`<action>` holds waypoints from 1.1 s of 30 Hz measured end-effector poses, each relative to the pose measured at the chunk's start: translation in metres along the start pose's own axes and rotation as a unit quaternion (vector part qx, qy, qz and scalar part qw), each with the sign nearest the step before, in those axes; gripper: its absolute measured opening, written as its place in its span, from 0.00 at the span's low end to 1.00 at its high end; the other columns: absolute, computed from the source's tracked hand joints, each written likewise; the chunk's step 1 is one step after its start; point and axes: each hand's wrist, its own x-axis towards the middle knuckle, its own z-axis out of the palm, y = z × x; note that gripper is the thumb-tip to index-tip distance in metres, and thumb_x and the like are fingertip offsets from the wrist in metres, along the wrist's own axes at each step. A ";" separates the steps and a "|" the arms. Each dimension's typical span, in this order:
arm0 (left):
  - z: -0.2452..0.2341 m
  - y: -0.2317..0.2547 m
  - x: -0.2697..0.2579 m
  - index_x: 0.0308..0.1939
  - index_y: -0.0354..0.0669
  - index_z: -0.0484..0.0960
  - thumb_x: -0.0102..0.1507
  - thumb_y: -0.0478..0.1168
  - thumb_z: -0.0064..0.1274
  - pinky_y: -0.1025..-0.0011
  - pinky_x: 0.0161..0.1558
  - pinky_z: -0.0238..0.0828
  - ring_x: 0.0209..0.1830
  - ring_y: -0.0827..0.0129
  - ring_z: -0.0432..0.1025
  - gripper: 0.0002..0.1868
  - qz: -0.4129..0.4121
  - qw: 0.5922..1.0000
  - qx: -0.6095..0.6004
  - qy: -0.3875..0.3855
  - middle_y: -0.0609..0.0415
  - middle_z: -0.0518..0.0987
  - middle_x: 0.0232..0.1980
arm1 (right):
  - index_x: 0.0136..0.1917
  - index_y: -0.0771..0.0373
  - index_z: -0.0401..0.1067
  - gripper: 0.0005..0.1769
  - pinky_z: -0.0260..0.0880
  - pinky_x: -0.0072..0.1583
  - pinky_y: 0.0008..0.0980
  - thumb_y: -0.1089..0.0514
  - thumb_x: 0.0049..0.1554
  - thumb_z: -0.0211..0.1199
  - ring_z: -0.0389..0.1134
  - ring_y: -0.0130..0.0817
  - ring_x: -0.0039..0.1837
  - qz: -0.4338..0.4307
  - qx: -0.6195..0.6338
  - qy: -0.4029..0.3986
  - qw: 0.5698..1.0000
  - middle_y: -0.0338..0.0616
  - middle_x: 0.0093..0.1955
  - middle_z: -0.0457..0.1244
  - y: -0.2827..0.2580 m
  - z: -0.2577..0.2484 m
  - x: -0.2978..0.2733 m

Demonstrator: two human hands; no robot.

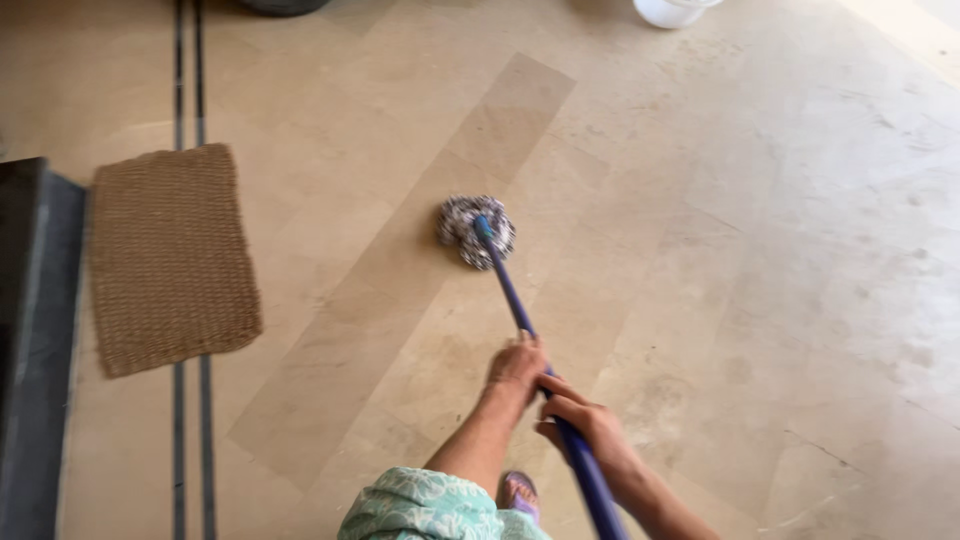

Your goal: The person mops a tiled floor using a string mop, moving around a parked car, a doormat, and several potted plants.

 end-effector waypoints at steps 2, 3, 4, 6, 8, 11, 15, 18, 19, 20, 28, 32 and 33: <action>-0.003 -0.002 0.017 0.65 0.40 0.68 0.56 0.32 0.57 0.56 0.47 0.78 0.61 0.36 0.68 0.33 -0.075 0.996 -0.029 -0.043 0.39 0.66 0.70 | 0.41 0.63 0.75 0.07 0.73 0.54 0.42 0.65 0.49 0.71 0.72 0.54 0.61 -0.023 -0.004 0.011 1.000 0.61 0.68 0.65 0.015 -0.005 0.020; -0.011 -0.003 0.021 0.62 0.37 0.70 0.56 0.32 0.57 0.57 0.46 0.78 0.58 0.39 0.70 0.29 -0.045 0.998 -0.035 0.014 0.37 0.69 0.68 | 0.41 0.63 0.75 0.07 0.72 0.55 0.41 0.66 0.49 0.71 0.71 0.54 0.62 -0.060 -0.007 0.029 0.998 0.62 0.67 0.65 0.018 -0.009 0.027; -0.017 0.002 0.021 0.59 0.35 0.73 0.57 0.33 0.57 0.58 0.45 0.78 0.55 0.42 0.71 0.26 -0.013 0.997 -0.041 0.069 0.35 0.71 0.65 | 0.42 0.64 0.75 0.07 0.72 0.56 0.40 0.67 0.50 0.71 0.70 0.54 0.63 -0.093 -0.009 0.048 0.994 0.63 0.66 0.65 0.022 -0.016 0.027; -0.038 0.026 0.022 0.56 0.34 0.76 0.60 0.34 0.56 0.62 0.47 0.78 0.54 0.49 0.75 0.20 0.008 0.997 -0.050 0.056 0.36 0.76 0.61 | 0.41 0.63 0.76 0.05 0.73 0.49 0.34 0.66 0.49 0.71 0.73 0.42 0.50 0.015 0.016 0.032 0.999 0.55 0.63 0.69 0.027 -0.041 0.026; -0.064 0.054 0.026 0.55 0.36 0.77 0.66 0.36 0.54 0.68 0.53 0.79 0.56 0.57 0.78 0.14 -0.011 0.996 -0.053 -0.074 0.41 0.81 0.58 | 0.41 0.62 0.77 0.05 0.73 0.47 0.30 0.65 0.49 0.71 0.74 0.34 0.45 0.087 0.043 0.058 0.994 0.50 0.61 0.72 0.025 -0.066 0.010; -0.072 0.093 0.029 0.50 0.38 0.78 0.73 0.41 0.45 0.62 0.52 0.80 0.50 0.57 0.80 0.10 -0.015 0.988 -0.074 -0.132 0.44 0.83 0.53 | 0.44 0.62 0.77 0.06 0.72 0.52 0.28 0.67 0.51 0.70 0.71 0.31 0.51 0.104 0.128 0.187 0.968 0.50 0.61 0.72 0.034 -0.090 -0.019; -0.025 0.124 0.022 0.51 0.32 0.77 0.52 0.38 0.61 0.56 0.57 0.68 0.55 0.42 0.75 0.25 0.112 0.941 -0.099 0.303 0.37 0.82 0.52 | 0.50 0.64 0.75 0.09 0.76 0.57 0.35 0.67 0.55 0.68 0.70 0.35 0.60 0.164 0.364 0.352 0.847 0.45 0.66 0.68 0.056 -0.067 -0.021; -0.010 0.133 0.013 0.51 0.35 0.77 0.55 0.36 0.59 0.64 0.70 0.65 0.57 0.50 0.77 0.20 0.090 0.935 -0.127 0.320 0.41 0.83 0.50 | 0.55 0.65 0.73 0.20 0.73 0.58 0.33 0.69 0.49 0.69 0.68 0.35 0.65 0.135 0.270 0.284 0.910 0.48 0.69 0.65 0.060 -0.071 -0.027; -0.013 0.128 0.015 0.48 0.37 0.77 0.60 0.36 0.59 0.62 0.75 0.63 0.55 0.51 0.78 0.14 0.053 0.953 -0.176 0.239 0.42 0.83 0.46 | 0.58 0.65 0.73 0.25 0.69 0.59 0.30 0.71 0.46 0.70 0.67 0.34 0.67 0.092 0.189 0.231 0.950 0.51 0.69 0.64 0.058 -0.076 -0.033; -0.017 0.124 0.015 0.45 0.38 0.77 0.64 0.37 0.59 0.59 0.79 0.61 0.53 0.51 0.78 0.09 0.015 0.962 -0.227 0.152 0.43 0.83 0.42 | 0.57 0.65 0.74 0.23 0.71 0.57 0.29 0.68 0.47 0.71 0.69 0.32 0.63 0.035 0.102 0.202 0.973 0.52 0.66 0.66 0.057 -0.083 -0.038; -0.064 0.114 0.029 0.48 0.49 0.78 0.58 0.28 0.51 0.59 0.51 0.79 0.48 0.55 0.79 0.17 0.098 0.978 -0.108 -0.151 0.50 0.81 0.44 | 0.46 0.64 0.75 0.20 0.66 0.36 0.24 0.56 0.46 0.82 0.66 0.23 0.33 0.097 -0.033 0.278 0.955 0.44 0.31 0.70 0.026 -0.078 -0.048; -0.034 0.131 -0.002 0.39 0.39 0.79 0.63 0.36 0.56 0.58 0.59 0.75 0.54 0.51 0.77 0.04 0.067 0.918 -0.269 0.282 0.46 0.82 0.42 | 0.49 0.63 0.74 0.18 0.67 0.37 0.26 0.57 0.50 0.78 0.68 0.25 0.36 0.065 0.009 0.248 0.966 0.45 0.34 0.70 0.018 -0.088 -0.037; -0.035 0.128 0.001 0.38 0.39 0.80 0.65 0.37 0.53 0.59 0.59 0.75 0.52 0.54 0.78 0.05 0.070 0.947 -0.241 0.203 0.47 0.82 0.42 | 0.49 0.63 0.74 0.20 0.67 0.37 0.28 0.57 0.47 0.79 0.69 0.27 0.34 0.074 -0.036 0.204 0.976 0.46 0.32 0.70 0.017 -0.096 -0.036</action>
